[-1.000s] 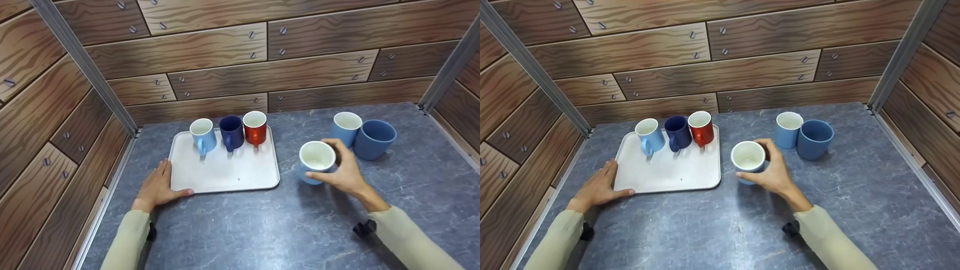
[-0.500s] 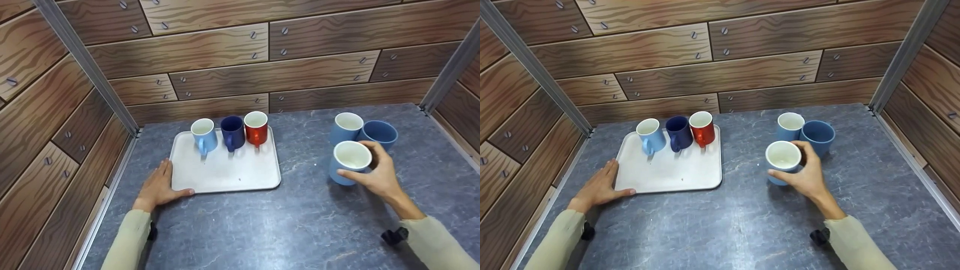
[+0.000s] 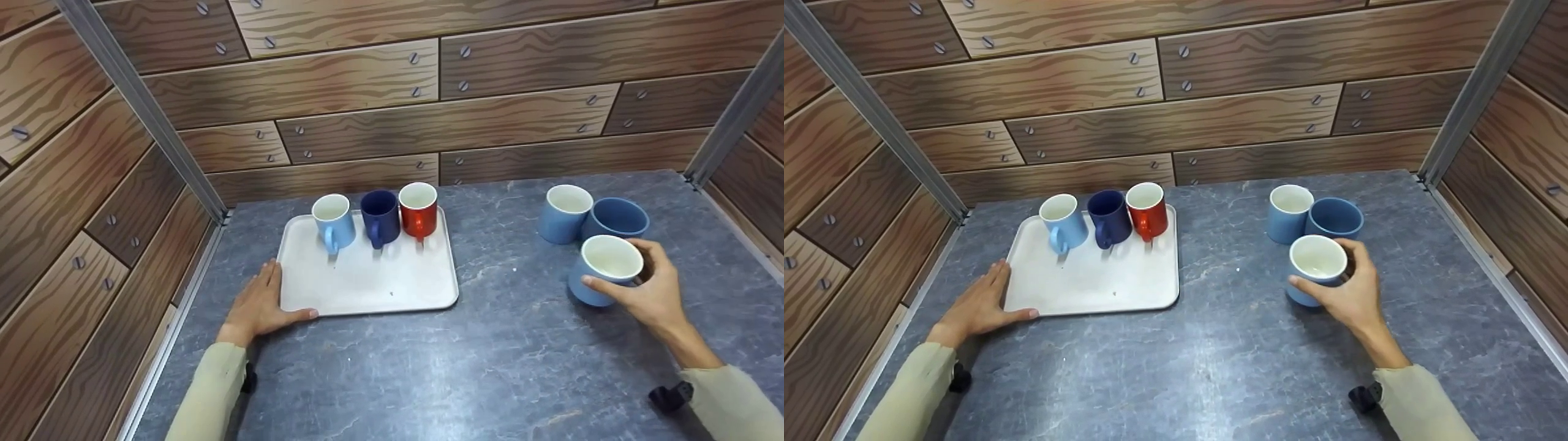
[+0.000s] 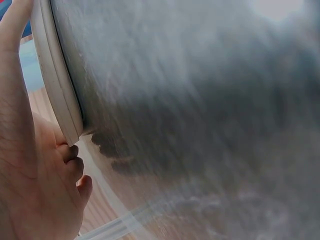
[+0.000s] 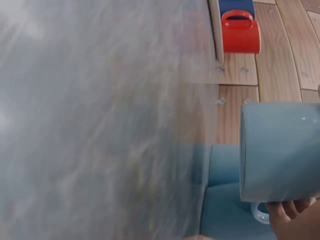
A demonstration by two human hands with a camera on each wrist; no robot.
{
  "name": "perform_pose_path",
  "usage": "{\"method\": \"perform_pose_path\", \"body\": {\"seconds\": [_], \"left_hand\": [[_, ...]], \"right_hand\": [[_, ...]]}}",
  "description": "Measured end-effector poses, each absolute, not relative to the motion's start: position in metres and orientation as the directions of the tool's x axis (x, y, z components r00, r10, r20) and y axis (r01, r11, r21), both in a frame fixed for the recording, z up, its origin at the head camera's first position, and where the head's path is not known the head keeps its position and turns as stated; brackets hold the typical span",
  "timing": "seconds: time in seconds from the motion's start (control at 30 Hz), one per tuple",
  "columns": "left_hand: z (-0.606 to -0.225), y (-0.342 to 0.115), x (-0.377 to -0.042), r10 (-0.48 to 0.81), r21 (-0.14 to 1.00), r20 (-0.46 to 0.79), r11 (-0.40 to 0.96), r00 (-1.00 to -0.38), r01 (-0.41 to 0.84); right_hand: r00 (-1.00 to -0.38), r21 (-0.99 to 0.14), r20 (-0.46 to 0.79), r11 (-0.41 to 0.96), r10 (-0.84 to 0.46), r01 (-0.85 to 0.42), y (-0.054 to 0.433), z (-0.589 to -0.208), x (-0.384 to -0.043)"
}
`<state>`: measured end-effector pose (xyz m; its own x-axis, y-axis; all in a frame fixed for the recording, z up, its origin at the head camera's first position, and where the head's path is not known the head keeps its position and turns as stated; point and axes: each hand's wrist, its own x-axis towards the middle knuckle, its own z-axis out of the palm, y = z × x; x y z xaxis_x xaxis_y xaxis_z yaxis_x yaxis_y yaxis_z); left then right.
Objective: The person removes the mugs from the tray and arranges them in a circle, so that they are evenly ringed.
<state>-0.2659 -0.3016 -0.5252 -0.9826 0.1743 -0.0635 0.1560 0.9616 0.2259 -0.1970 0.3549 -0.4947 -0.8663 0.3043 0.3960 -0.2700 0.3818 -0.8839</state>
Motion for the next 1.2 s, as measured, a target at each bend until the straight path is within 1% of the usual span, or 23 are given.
{"method": "perform_pose_path", "body": {"seconds": [0.33, 0.53, 1.03, 1.2], "left_hand": [[-0.525, -0.302, -0.266, 0.169, 0.239, -0.061, 0.959, -0.984, 0.15], [-0.525, -0.303, -0.265, 0.165, 0.237, -0.065, 0.961, -0.984, 0.145], [-0.526, -0.303, -0.266, 0.156, 0.244, -0.081, 0.961, -0.984, 0.132], [-0.526, -0.303, -0.266, 0.159, 0.24, -0.078, 0.961, -0.984, 0.136]], "right_hand": [[-0.865, -0.904, 0.278, 0.419, 0.418, -0.088, 0.365, -0.498, -0.203], [-0.862, -0.89, 0.225, 0.455, 0.455, 0.007, 0.37, -0.501, -0.209], [-0.865, -0.866, 0.172, 0.491, 0.472, 0.095, 0.368, -0.504, -0.213], [-0.871, -0.862, 0.16, 0.495, 0.465, 0.106, 0.367, -0.504, -0.211]]}}
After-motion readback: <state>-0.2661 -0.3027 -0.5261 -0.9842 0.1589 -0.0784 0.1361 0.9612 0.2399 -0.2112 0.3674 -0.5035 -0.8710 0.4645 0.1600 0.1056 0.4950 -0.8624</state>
